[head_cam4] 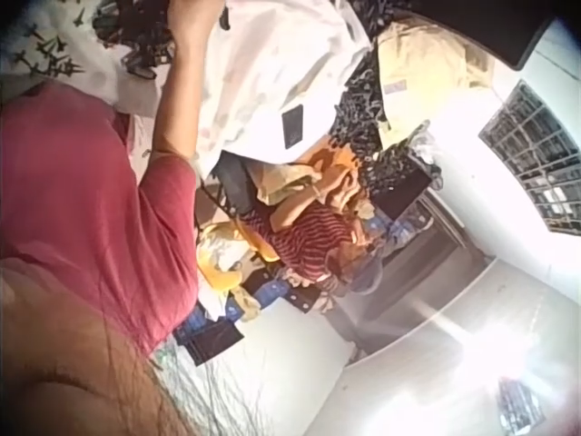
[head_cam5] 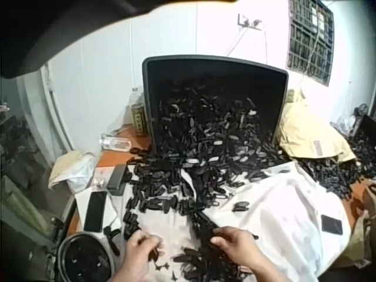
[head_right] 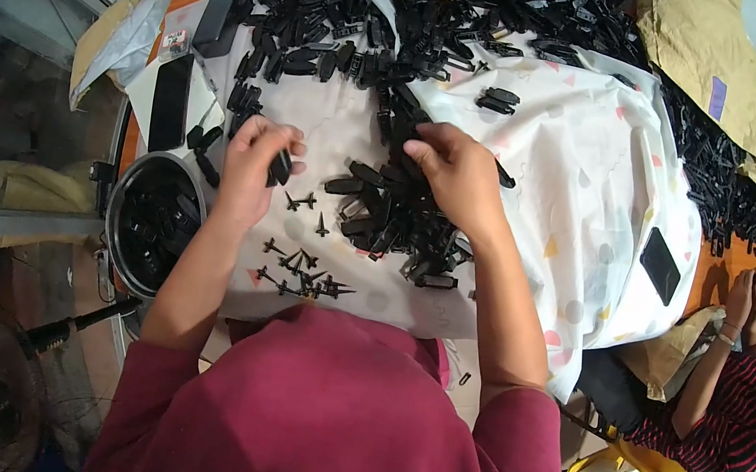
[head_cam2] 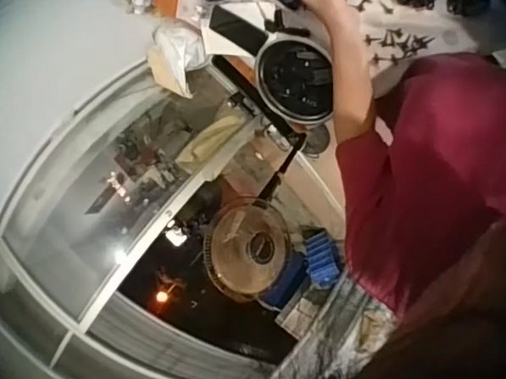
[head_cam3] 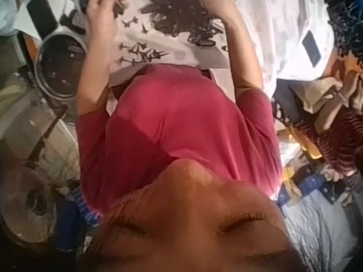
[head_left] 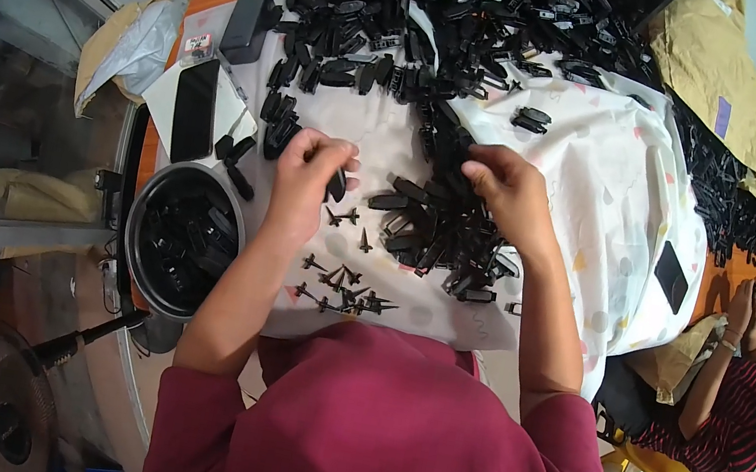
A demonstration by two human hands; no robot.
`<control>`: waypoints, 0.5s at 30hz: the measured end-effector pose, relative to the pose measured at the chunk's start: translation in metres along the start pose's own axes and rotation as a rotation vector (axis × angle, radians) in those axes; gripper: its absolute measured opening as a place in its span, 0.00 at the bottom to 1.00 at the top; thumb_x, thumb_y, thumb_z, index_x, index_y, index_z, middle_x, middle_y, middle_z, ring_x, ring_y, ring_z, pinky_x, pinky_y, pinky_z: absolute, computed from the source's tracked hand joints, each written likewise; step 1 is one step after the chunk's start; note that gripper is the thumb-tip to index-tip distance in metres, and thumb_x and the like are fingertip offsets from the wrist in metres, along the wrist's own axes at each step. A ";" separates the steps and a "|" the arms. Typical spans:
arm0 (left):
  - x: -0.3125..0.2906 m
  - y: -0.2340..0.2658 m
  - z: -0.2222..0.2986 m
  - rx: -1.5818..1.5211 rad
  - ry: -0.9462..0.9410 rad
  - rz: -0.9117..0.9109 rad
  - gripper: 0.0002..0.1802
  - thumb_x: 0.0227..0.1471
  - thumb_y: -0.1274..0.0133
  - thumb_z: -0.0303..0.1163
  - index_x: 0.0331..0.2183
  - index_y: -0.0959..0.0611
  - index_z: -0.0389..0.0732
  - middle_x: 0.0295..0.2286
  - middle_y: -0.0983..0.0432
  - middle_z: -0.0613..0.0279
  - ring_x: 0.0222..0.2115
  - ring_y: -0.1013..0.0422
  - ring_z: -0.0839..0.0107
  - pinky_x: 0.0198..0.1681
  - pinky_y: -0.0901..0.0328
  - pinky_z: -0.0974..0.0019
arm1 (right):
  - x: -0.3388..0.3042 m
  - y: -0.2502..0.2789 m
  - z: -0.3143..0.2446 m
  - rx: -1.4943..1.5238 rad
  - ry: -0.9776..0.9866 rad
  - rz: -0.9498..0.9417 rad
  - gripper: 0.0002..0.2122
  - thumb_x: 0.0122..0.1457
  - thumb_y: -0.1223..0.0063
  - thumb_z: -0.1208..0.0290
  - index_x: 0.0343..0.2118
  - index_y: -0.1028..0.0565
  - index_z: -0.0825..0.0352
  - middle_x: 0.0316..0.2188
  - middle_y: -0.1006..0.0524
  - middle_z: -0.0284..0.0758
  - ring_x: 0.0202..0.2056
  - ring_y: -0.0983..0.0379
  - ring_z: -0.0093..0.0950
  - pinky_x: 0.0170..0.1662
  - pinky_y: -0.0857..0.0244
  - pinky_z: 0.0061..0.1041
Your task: Assembling black plastic clip components by hand at a workbench.
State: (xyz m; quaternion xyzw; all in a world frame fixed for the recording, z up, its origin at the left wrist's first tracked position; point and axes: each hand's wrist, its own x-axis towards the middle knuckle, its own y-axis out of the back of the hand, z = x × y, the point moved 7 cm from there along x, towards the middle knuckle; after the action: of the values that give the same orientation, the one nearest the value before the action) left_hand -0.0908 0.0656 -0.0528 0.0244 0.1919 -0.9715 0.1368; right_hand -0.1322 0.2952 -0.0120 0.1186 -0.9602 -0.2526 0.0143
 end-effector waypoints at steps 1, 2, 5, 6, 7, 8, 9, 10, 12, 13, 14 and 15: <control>-0.004 -0.002 -0.009 0.185 0.023 -0.088 0.07 0.47 0.52 0.31 0.25 0.26 0.39 0.24 0.29 0.66 0.22 0.35 0.80 0.24 0.40 0.76 | -0.002 -0.003 0.002 0.002 0.000 -0.002 0.13 0.54 0.51 0.67 0.37 0.28 0.71 0.25 0.25 0.34 0.28 0.28 0.25 0.31 0.35 0.21; -0.008 -0.007 -0.013 0.368 0.047 -0.179 0.05 0.48 0.54 0.29 0.24 0.27 0.39 0.25 0.30 0.66 0.24 0.35 0.78 0.27 0.39 0.75 | -0.005 -0.008 -0.005 -0.190 0.049 -0.009 0.11 0.51 0.49 0.67 0.34 0.26 0.69 0.26 0.25 0.36 0.28 0.28 0.28 0.32 0.36 0.24; -0.023 -0.037 -0.012 1.113 -0.260 -0.315 0.05 0.44 0.50 0.29 0.26 0.24 0.39 0.27 0.27 0.62 0.26 0.30 0.69 0.30 0.36 0.68 | -0.003 -0.020 -0.015 -0.450 0.156 0.029 0.08 0.46 0.47 0.69 0.28 0.24 0.66 0.26 0.25 0.38 0.29 0.29 0.33 0.32 0.36 0.30; -0.031 -0.052 -0.012 1.400 -0.476 -0.418 0.07 0.42 0.48 0.31 0.27 0.23 0.40 0.27 0.26 0.61 0.25 0.29 0.65 0.30 0.35 0.65 | -0.002 -0.021 -0.019 -0.516 0.216 0.073 0.07 0.44 0.47 0.69 0.26 0.24 0.65 0.26 0.26 0.39 0.29 0.30 0.35 0.32 0.37 0.32; -0.031 -0.054 -0.012 1.393 -0.461 -0.448 0.09 0.39 0.46 0.32 0.28 0.22 0.42 0.26 0.26 0.59 0.25 0.29 0.59 0.29 0.34 0.60 | -0.004 -0.028 -0.020 -0.554 0.242 0.016 0.07 0.42 0.45 0.67 0.22 0.24 0.65 0.22 0.27 0.38 0.30 0.30 0.34 0.31 0.36 0.32; -0.031 -0.053 -0.011 1.393 -0.461 -0.449 0.09 0.39 0.46 0.32 0.28 0.22 0.42 0.26 0.26 0.59 0.25 0.29 0.59 0.29 0.34 0.60 | -0.010 -0.031 -0.024 -0.554 0.242 0.017 0.07 0.42 0.45 0.67 0.22 0.24 0.65 0.22 0.27 0.38 0.30 0.30 0.34 0.31 0.36 0.32; -0.030 -0.051 -0.011 1.488 -0.483 -0.429 0.07 0.39 0.48 0.31 0.26 0.23 0.42 0.26 0.27 0.59 0.25 0.29 0.61 0.29 0.34 0.61 | -0.016 -0.045 -0.026 -0.703 0.233 -0.109 0.08 0.41 0.45 0.65 0.21 0.24 0.65 0.22 0.27 0.37 0.30 0.30 0.34 0.31 0.36 0.31; -0.029 -0.049 -0.010 1.582 -0.505 -0.407 0.05 0.40 0.49 0.31 0.23 0.24 0.41 0.25 0.27 0.60 0.25 0.29 0.62 0.28 0.34 0.62 | -0.023 -0.059 -0.025 -0.851 0.222 -0.238 0.10 0.41 0.44 0.63 0.20 0.25 0.65 0.22 0.28 0.37 0.30 0.30 0.33 0.32 0.35 0.30; -0.024 -0.044 -0.014 1.656 -0.485 -0.354 0.04 0.40 0.51 0.31 0.22 0.25 0.42 0.25 0.28 0.61 0.25 0.29 0.64 0.27 0.34 0.64 | -0.028 -0.075 -0.014 -0.845 0.232 -0.270 0.11 0.39 0.43 0.62 0.18 0.26 0.65 0.24 0.28 0.35 0.30 0.30 0.32 0.31 0.35 0.29; -0.024 -0.044 -0.013 1.662 -0.525 -0.342 0.04 0.40 0.51 0.31 0.23 0.25 0.42 0.24 0.28 0.61 0.24 0.29 0.64 0.26 0.34 0.64 | -0.028 -0.072 -0.015 -0.849 0.270 -0.185 0.09 0.40 0.44 0.64 0.19 0.26 0.64 0.24 0.29 0.35 0.30 0.31 0.32 0.31 0.34 0.28; -0.026 -0.042 -0.011 1.671 -0.559 -0.327 0.04 0.41 0.52 0.31 0.23 0.25 0.42 0.23 0.28 0.61 0.24 0.29 0.64 0.26 0.34 0.64 | -0.029 -0.070 -0.019 -0.848 0.311 -0.106 0.07 0.40 0.46 0.66 0.19 0.25 0.64 0.24 0.30 0.35 0.29 0.32 0.32 0.30 0.34 0.27; -0.024 -0.040 -0.011 1.676 -0.558 -0.321 0.04 0.41 0.52 0.31 0.23 0.25 0.42 0.23 0.28 0.61 0.24 0.29 0.64 0.26 0.34 0.64 | -0.027 -0.063 -0.023 -0.901 0.306 0.036 0.05 0.41 0.48 0.68 0.19 0.25 0.63 0.25 0.31 0.34 0.29 0.32 0.32 0.29 0.35 0.27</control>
State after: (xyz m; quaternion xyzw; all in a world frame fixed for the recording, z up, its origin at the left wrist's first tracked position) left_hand -0.0786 0.1121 -0.0462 -0.1477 -0.6192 -0.7709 -0.0218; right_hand -0.0901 0.2374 -0.0214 0.1197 -0.7438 -0.6232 0.2099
